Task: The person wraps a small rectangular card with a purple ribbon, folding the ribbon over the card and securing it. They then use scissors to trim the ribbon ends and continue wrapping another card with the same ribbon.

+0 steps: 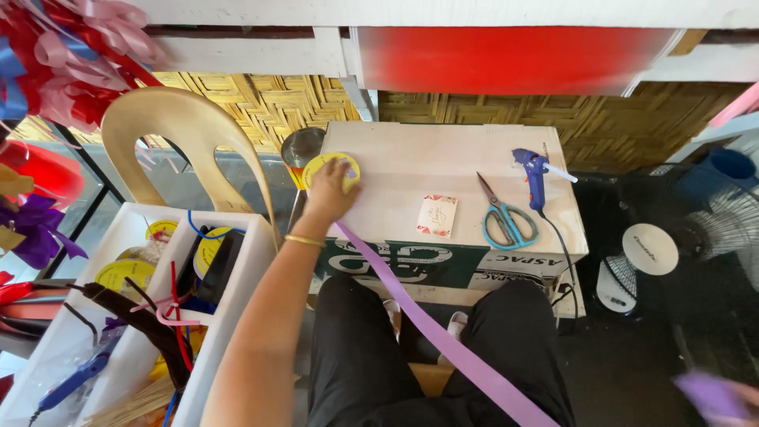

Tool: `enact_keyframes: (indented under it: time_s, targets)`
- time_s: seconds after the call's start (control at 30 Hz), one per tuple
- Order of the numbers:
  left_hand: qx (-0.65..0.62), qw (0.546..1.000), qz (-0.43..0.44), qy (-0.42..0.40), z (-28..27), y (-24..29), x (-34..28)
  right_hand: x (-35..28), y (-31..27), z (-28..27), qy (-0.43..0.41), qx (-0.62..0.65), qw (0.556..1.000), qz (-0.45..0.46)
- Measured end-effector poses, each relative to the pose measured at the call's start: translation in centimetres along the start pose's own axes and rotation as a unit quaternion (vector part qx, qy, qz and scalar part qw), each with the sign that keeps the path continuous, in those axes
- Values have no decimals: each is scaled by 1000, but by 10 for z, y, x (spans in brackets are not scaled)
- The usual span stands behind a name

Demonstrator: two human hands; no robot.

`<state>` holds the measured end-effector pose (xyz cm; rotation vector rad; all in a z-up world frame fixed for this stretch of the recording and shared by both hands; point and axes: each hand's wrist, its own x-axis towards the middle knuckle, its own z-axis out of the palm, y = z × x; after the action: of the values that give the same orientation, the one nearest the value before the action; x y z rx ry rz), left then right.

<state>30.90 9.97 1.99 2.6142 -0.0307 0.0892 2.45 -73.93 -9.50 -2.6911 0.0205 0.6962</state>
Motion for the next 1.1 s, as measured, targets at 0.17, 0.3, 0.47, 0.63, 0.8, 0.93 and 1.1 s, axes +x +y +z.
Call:
enact_keyframes:
  time_s: [0.17, 0.3, 0.47, 0.63, 0.8, 0.93, 1.1]
  targets:
    - [-315, 934, 162, -45, -26, 142, -126, -110, -459, -85, 66, 45, 938, -336]
    - [-477, 787, 304, -248, -57, 193, -230, -120, -566, -122, 63, 140, 882, -445]
    - [-533, 789, 183, -244, -74, 185, -273, -114, -580, -116, 45, 165, 879, -445]
    - [-356, 895, 268, -38, -118, 179, -289, -109, -565, -110, -115, 198, 944, -239]
    - [-212, 928, 245, 183, -110, 129, -304, -77, -509, -73, -219, 411, 825, -319]
    - [-223, 928, 111, 277, -105, 89, -316, -69, -478, -57, -197, 468, 817, -275]
    - [-171, 960, 81, 206, -107, 70, -314, -70, -490, -52, -144, 504, 798, -298]
